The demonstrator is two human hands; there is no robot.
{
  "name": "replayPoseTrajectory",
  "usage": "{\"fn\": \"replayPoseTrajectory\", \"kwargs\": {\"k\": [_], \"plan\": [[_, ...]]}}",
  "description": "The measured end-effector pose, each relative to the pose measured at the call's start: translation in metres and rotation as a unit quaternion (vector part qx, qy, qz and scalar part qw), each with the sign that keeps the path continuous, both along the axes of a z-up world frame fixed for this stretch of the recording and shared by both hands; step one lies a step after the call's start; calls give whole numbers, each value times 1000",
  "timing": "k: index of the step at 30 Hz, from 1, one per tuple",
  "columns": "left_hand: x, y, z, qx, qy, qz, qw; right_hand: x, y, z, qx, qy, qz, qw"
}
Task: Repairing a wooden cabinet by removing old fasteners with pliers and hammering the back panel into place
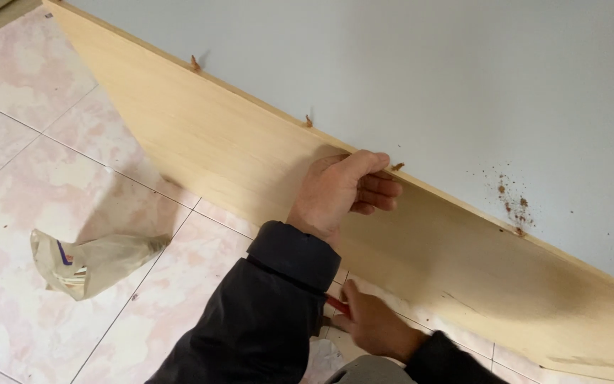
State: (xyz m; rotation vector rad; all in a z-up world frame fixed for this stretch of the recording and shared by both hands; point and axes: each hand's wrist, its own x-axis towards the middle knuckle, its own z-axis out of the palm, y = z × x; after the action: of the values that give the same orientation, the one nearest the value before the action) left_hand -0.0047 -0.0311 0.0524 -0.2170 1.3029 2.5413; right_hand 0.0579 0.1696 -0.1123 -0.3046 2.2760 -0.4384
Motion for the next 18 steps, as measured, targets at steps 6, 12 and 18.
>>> {"fn": "replayPoseTrajectory", "kwargs": {"k": [6,12,18], "plan": [[-7,-10,-7,30,19,-44,998,11,78,168,325,0,137,936],[-4,-7,-4,15,65,-1,998,-56,238,246,444,212,88,866],[-7,-7,-11,72,62,-14,995,-119,148,330,391,229,-2,891]]}}
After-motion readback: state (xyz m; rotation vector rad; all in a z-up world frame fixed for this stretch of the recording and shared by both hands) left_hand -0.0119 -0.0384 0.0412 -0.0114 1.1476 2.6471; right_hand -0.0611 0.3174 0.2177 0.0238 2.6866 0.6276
